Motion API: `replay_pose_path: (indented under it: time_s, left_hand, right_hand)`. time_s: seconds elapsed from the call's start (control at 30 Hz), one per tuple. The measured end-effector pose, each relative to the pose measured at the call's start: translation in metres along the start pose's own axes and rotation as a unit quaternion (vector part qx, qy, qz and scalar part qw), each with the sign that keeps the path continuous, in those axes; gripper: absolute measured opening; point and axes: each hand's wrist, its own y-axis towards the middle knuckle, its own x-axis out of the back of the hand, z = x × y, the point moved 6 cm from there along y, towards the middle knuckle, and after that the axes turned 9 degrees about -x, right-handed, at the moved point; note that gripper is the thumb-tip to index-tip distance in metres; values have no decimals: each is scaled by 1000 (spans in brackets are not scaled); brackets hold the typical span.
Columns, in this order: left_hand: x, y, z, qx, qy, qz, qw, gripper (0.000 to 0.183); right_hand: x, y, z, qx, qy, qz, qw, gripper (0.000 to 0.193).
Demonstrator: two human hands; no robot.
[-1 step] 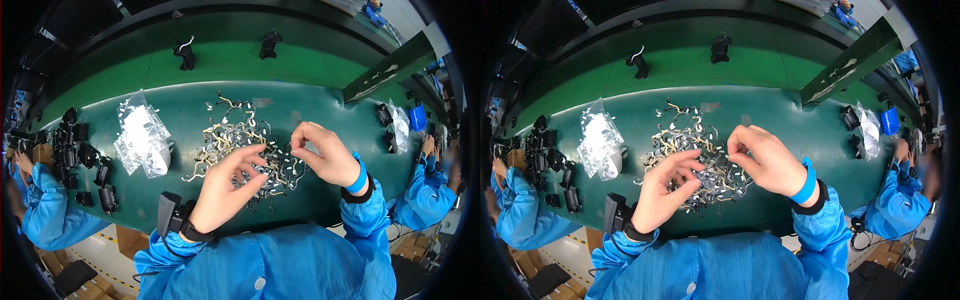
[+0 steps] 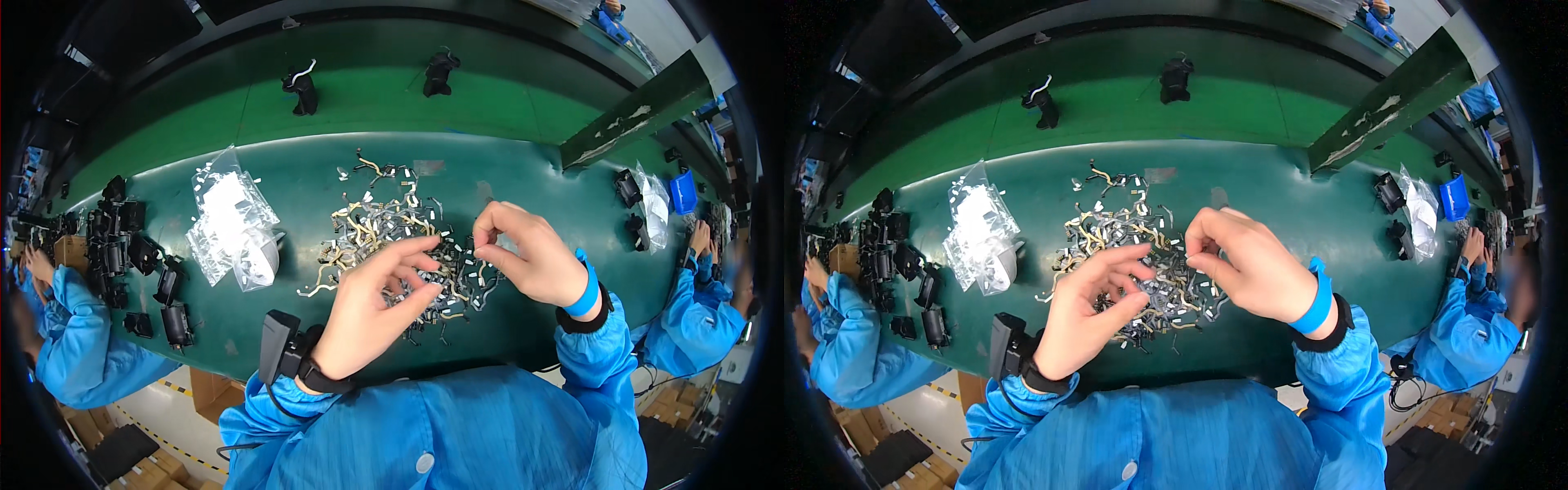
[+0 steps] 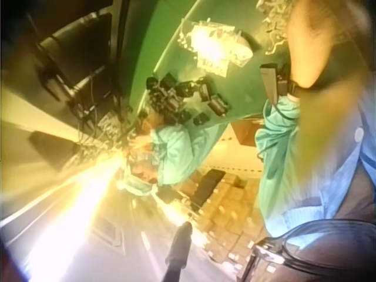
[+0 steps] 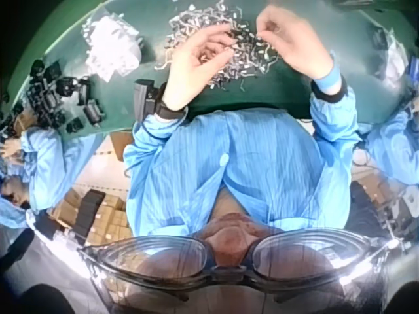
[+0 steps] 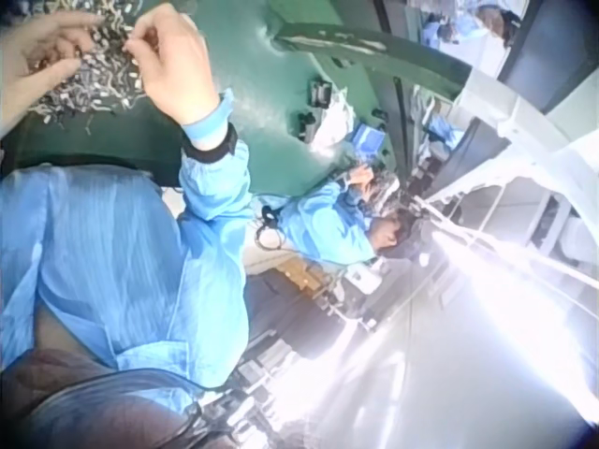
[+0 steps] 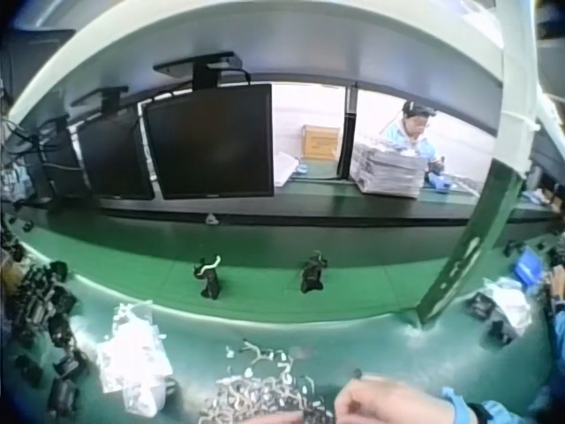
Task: Manually assemble small electronic components and wiring onto black plastic housings at a factory workstation.
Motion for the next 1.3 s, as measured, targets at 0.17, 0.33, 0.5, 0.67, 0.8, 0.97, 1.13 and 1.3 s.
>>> replay_pose_path:
  time_s: [0.17,0.33,0.5,0.67,0.8,0.97,1.13,1.3]
  left_hand:
    - [-1,1,14,-15,5,-30,999,29]
    - [2,1,13,25,-34,-88,995,19]
    - [3,-4,21,71,-74,-42,994,16]
    - [10,-6,21,98,-177,-73,977,14]
    - [9,-13,28,133,-299,-118,937,17]
    - [7,-13,20,99,-232,-118,960,14]
    - [10,-13,14,85,-187,-125,971,13]
    - [3,-16,24,144,-338,-86,926,13]
  right_hand:
    - [-10,2,4,-28,76,52,995,8]
    - [-17,5,3,-37,146,104,983,7]
    - [-20,5,2,-52,175,123,975,7]
    - [-19,1,-5,-43,209,-63,975,14]
    - [-40,-7,7,-44,169,-43,984,15]
    - [-54,-4,3,-78,190,-67,976,9]
    - [-54,-5,5,-46,219,-85,971,15]
    - [-62,1,3,-87,258,17,962,24]
